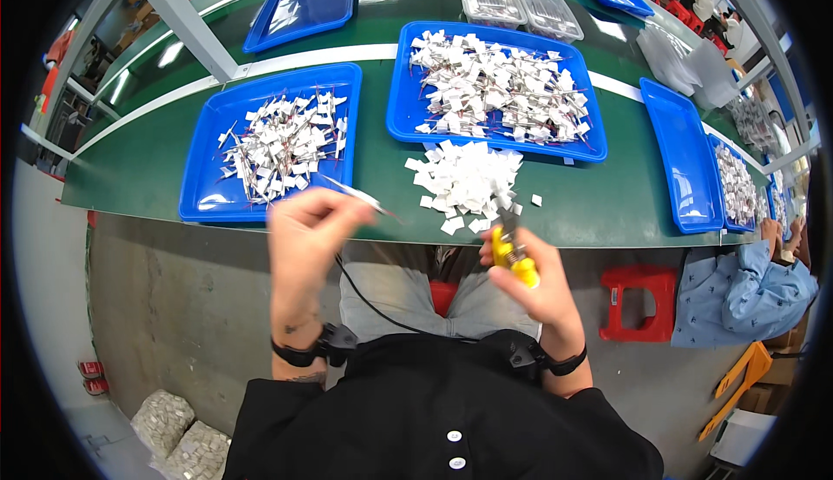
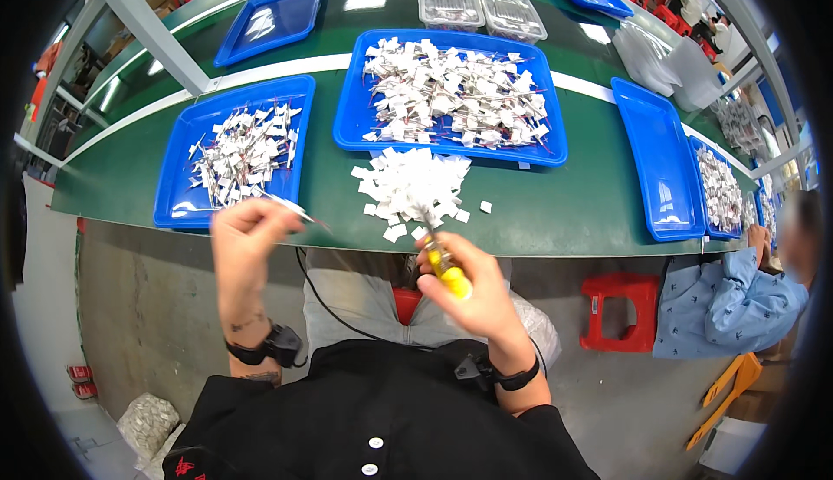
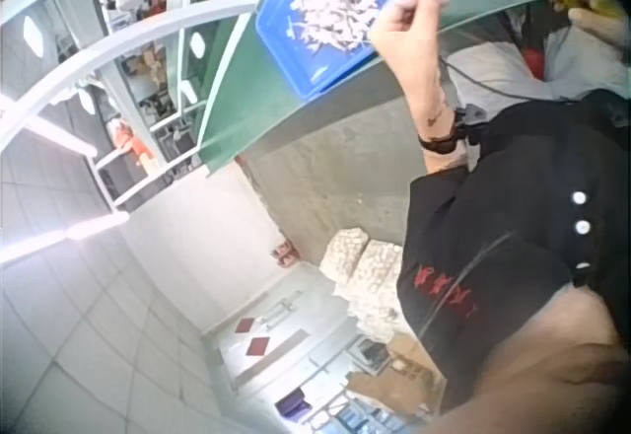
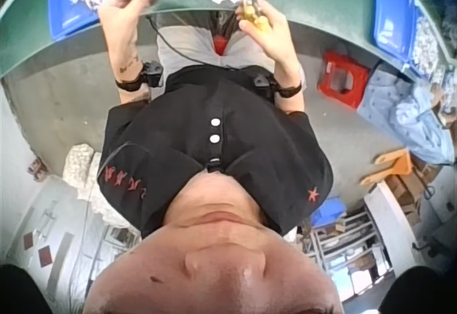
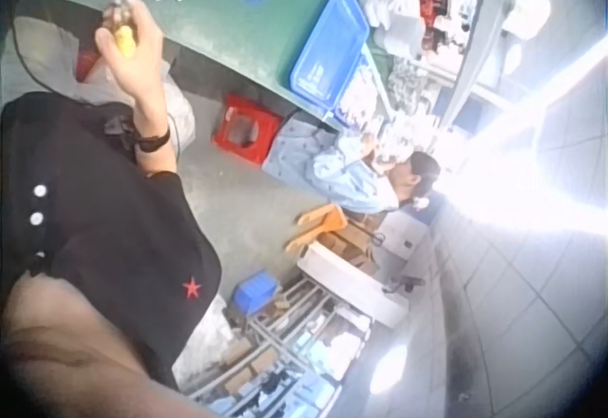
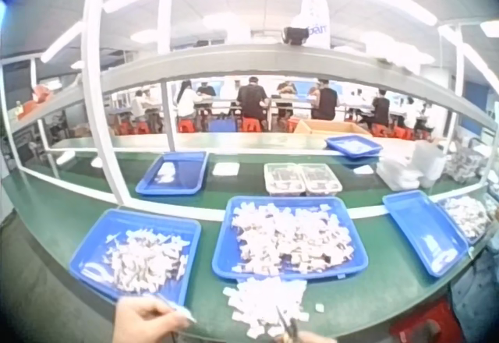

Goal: Using scissors to cut small white rectangular pieces from strips of material at a factory workbench.

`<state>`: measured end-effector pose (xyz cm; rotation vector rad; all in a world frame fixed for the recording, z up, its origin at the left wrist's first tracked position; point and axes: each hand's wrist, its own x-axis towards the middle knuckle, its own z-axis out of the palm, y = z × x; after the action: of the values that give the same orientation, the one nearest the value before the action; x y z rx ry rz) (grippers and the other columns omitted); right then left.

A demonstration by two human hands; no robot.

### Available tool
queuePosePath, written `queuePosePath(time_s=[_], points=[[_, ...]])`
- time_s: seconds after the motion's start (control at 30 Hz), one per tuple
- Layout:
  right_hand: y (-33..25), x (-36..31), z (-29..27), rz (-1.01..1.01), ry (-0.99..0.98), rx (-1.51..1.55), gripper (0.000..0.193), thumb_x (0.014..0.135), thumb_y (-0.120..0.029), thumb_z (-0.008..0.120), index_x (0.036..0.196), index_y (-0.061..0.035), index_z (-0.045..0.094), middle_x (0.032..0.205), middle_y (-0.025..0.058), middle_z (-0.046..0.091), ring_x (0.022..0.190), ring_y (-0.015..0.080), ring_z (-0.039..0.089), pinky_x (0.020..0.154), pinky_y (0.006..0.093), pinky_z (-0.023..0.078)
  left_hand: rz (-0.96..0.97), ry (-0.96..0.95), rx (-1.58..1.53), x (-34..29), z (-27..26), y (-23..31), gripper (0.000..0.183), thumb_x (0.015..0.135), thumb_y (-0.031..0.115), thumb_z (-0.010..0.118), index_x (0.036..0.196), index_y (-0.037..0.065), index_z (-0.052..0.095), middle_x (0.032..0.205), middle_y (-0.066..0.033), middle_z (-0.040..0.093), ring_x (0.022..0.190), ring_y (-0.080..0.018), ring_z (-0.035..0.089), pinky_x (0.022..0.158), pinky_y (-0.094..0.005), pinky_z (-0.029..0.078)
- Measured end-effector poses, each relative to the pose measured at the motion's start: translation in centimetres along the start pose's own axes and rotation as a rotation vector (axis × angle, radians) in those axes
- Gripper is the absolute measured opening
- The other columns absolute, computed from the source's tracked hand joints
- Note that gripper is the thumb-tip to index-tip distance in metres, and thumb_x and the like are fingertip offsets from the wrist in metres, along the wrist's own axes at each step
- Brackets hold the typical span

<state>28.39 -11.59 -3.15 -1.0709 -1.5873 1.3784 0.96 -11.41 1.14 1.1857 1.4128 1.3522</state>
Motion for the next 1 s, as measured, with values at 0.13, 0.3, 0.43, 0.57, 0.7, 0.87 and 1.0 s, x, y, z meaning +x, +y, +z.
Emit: queuePosePath(time_s=[0.13, 0.3, 0.43, 0.57, 0.7, 0.87, 1.0], points=[[0.0, 1.0, -1.7, 0.045, 0.113, 0.490, 0.052, 0.080, -0.015, 0.067, 0.125, 0.0057, 0.052, 0.110, 0.0146, 0.063, 0.101, 0.0228, 0.063, 0.091, 0.0354, 0.048, 0.018, 0.370, 0.527, 3.0, -2.9, 1.6, 0.017, 0.080, 0.010, 0.078, 0.075, -0.003, 0.068, 0.065, -0.0014, 0.063, 0.062, -0.0031, 0.054, 0.058, -0.0184, 0.041], [0.8, 1.5, -2.0, 0.093, 0.169, 0.626, 0.056, 0.080, -0.017, 0.064, 0.127, 0.0081, 0.049, 0.109, 0.0171, 0.062, 0.101, 0.0257, 0.063, 0.092, 0.0367, 0.048, 0.384, 0.077, 0.458, 7.1, 3.5, 0.5, 0.016, 0.080, 0.013, 0.075, 0.085, -0.002, 0.071, 0.068, -0.0030, 0.065, 0.060, -0.0056, 0.050, 0.056, -0.0217, 0.039], [1.3, 1.4, -2.0, 0.081, 0.134, 0.561, 0.056, 0.080, -0.017, 0.063, 0.128, 0.0080, 0.048, 0.109, 0.0171, 0.061, 0.101, 0.0257, 0.063, 0.092, 0.0363, 0.048, 0.459, 0.013, 0.605, 12.6, 8.4, -1.2, 0.016, 0.075, 0.015, 0.071, 0.083, 0.002, 0.072, 0.079, -0.0172, 0.069, 0.075, -0.0325, 0.067, 0.071, -0.0399, 0.052], [1.6, 1.5, -2.1, 0.070, 0.111, 0.576, 0.056, 0.080, -0.017, 0.062, 0.127, 0.0079, 0.048, 0.109, 0.0170, 0.061, 0.101, 0.0258, 0.062, 0.093, 0.0365, 0.047, 0.387, 0.014, 0.686, 15.7, 10.3, -2.7, 0.014, 0.075, 0.016, 0.069, 0.079, 0.003, 0.073, 0.075, -0.0170, 0.068, 0.074, -0.0336, 0.067, 0.073, -0.0407, 0.053], [1.5, 1.4, -2.1, 0.079, 0.125, 0.616, 0.056, 0.080, -0.017, 0.063, 0.127, 0.0077, 0.048, 0.109, 0.0172, 0.061, 0.101, 0.0259, 0.062, 0.092, 0.0363, 0.047, 0.364, -0.076, 0.746, 16.0, 10.3, -3.4, 0.012, 0.074, 0.015, 0.068, 0.074, 0.003, 0.071, 0.073, -0.0168, 0.068, 0.073, -0.0338, 0.067, 0.073, -0.0406, 0.053], [1.5, 1.2, -2.3, 0.048, 0.113, 0.569, 0.053, 0.080, -0.016, 0.064, 0.127, 0.0057, 0.050, 0.110, 0.0154, 0.061, 0.100, 0.0238, 0.062, 0.091, 0.0344, 0.047, 0.487, -0.053, 0.538, 12.2, 9.1, -2.6, 0.013, 0.076, 0.013, 0.069, 0.077, 0.001, 0.065, 0.072, -0.0114, 0.069, 0.066, -0.0256, 0.066, 0.063, -0.0361, 0.051], [0.2, 0.5, -1.0, 0.025, 0.117, 0.281, 0.049, 0.080, -0.009, 0.067, 0.126, 0.0017, 0.053, 0.108, 0.0125, 0.062, 0.097, 0.0218, 0.062, 0.087, 0.0328, 0.048, 0.117, -0.213, 0.143, 8.0, 7.4, -2.1, 0.010, 0.082, 0.006, 0.070, 0.082, 0.000, 0.062, 0.077, -0.0092, 0.069, 0.068, -0.0149, 0.065, 0.064, -0.0251, 0.050]])
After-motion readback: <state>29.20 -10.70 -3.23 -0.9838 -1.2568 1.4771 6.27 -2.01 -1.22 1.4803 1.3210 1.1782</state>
